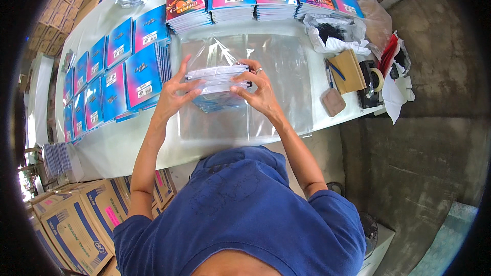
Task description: The person picks up a notebook, places it into a plastic bag, and seals the opening with tape from a dispenser. They then gather a stack of notebooks from a larger pile, place the stack into a bag, seal it with tape, and move the finished package aside.
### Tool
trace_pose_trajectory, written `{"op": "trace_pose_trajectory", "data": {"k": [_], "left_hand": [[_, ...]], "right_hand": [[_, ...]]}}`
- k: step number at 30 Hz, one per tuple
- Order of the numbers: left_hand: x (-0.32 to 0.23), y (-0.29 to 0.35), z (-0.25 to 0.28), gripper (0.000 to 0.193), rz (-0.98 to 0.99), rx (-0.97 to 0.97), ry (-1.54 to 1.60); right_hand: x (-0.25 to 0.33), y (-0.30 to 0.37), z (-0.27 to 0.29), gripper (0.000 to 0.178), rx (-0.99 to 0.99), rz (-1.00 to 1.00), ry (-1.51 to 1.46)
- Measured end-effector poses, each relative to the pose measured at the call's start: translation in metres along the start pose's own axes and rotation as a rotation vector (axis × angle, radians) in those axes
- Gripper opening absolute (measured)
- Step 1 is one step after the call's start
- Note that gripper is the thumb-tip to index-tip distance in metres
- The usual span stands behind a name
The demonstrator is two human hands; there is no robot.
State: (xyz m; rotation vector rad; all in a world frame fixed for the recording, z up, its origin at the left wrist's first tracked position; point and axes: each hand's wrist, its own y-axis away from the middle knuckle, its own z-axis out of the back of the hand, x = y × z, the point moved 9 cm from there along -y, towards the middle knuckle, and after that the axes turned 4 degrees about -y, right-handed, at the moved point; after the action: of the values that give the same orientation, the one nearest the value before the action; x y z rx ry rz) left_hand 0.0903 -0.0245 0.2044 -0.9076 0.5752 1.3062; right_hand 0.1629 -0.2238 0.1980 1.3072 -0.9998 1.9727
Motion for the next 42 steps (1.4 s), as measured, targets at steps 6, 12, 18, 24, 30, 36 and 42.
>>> {"op": "trace_pose_trajectory", "data": {"k": [6, 12, 18, 24, 30, 36, 42], "left_hand": [[-0.008, -0.020, 0.002, 0.029, -0.123, 0.054, -0.066], [-0.009, -0.032, 0.006, 0.049, -0.236, -0.034, -0.099], [0.016, -0.048, -0.006, 0.074, 0.132, 0.151, 0.268], [0.058, -0.043, -0.048, 0.058, 0.469, 0.697, 0.535], [0.038, -0.047, -0.045, 0.043, 0.366, 0.673, 0.585], [0.026, -0.046, -0.040, 0.035, 0.325, 0.744, 0.530], [0.009, -0.047, -0.040, 0.057, -0.098, 0.802, 0.105]], "right_hand": [[0.003, -0.008, 0.004, 0.018, -0.074, -0.076, 0.053], [0.008, -0.019, 0.006, 0.031, -0.081, -0.060, 0.135], [-0.018, -0.030, 0.009, 0.043, -0.035, -0.295, -0.026], [-0.029, -0.035, -0.001, 0.022, 0.061, -0.514, -0.268], [-0.026, -0.034, -0.001, 0.017, 0.024, -0.453, -0.243], [-0.014, -0.036, -0.006, 0.020, 0.074, -0.430, -0.258], [0.003, -0.038, -0.012, 0.028, 0.102, -0.238, -0.031]]}}
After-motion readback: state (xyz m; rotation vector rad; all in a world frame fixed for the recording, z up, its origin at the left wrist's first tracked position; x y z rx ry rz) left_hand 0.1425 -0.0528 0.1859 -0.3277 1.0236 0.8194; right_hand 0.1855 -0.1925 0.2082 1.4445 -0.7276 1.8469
